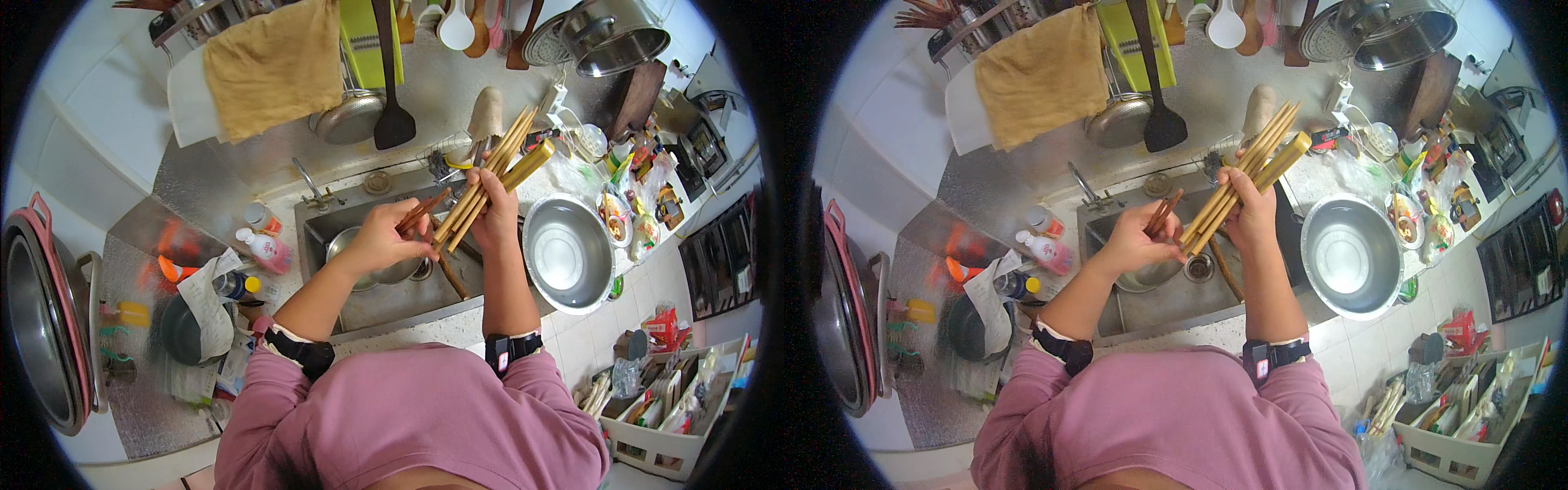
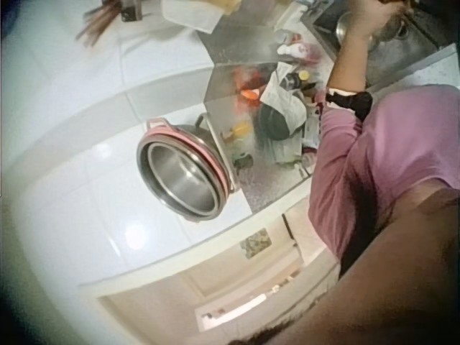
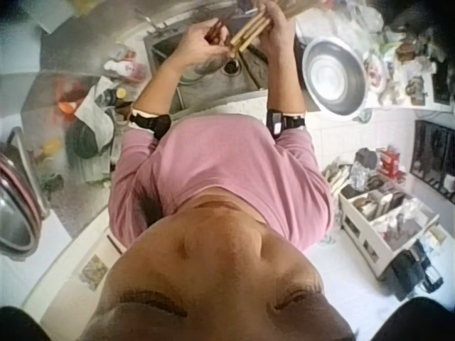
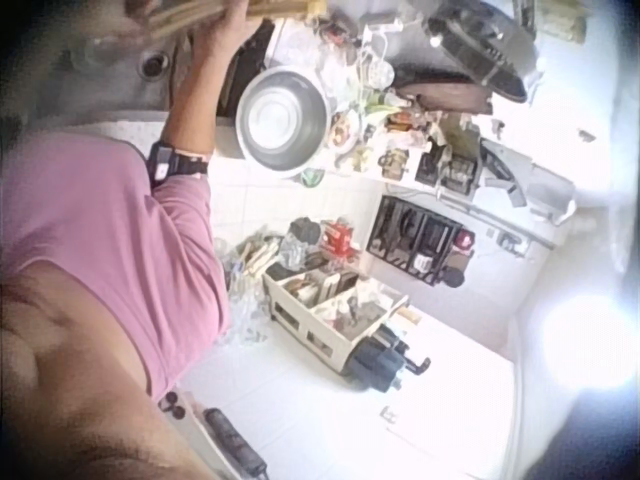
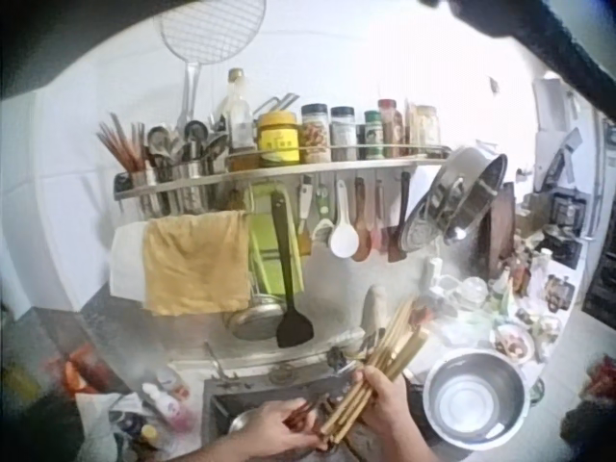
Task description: The person gathers chopsticks and a ladle from a wall rack, then opens drawers to retrieve bowls and plates, placing them on the counter. They carry the items to a dining table and set them down, then return to the kitchen to open a pot lid on the stove.
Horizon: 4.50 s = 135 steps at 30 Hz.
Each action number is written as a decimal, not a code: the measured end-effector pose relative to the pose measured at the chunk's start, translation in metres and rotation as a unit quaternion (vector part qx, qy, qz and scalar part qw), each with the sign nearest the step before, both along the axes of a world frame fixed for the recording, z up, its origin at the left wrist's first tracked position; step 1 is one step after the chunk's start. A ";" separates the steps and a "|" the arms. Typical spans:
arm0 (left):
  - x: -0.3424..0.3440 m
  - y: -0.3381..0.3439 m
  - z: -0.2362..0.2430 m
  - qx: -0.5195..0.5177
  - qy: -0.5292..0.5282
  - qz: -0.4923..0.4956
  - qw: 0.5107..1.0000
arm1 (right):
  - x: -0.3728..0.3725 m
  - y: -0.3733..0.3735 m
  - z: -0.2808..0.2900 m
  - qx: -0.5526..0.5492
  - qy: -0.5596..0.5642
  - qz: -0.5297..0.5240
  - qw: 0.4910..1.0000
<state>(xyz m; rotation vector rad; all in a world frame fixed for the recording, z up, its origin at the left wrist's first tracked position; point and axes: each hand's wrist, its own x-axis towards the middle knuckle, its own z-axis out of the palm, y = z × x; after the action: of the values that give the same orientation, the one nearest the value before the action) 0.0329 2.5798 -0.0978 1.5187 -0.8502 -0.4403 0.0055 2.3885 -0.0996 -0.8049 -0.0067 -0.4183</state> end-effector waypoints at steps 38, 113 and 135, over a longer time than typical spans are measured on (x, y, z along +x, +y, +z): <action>0.212 0.180 0.328 -0.040 -0.359 0.690 0.627 | -0.005 -0.017 -0.008 -0.070 0.011 -0.052 0.996; -0.258 0.192 -0.087 -0.034 -0.026 0.554 0.831 | -0.253 0.069 0.009 -0.361 -0.107 -0.068 0.924; -0.248 0.235 -0.263 -0.064 0.040 0.656 0.751 | -0.403 -0.097 -0.040 -0.245 0.161 -0.319 0.901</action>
<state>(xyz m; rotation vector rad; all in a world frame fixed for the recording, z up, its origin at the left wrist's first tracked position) -0.2147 2.8149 -0.3611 1.5716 0.3822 0.5947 -0.3976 2.2916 -0.1395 -1.3715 0.4918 -0.9203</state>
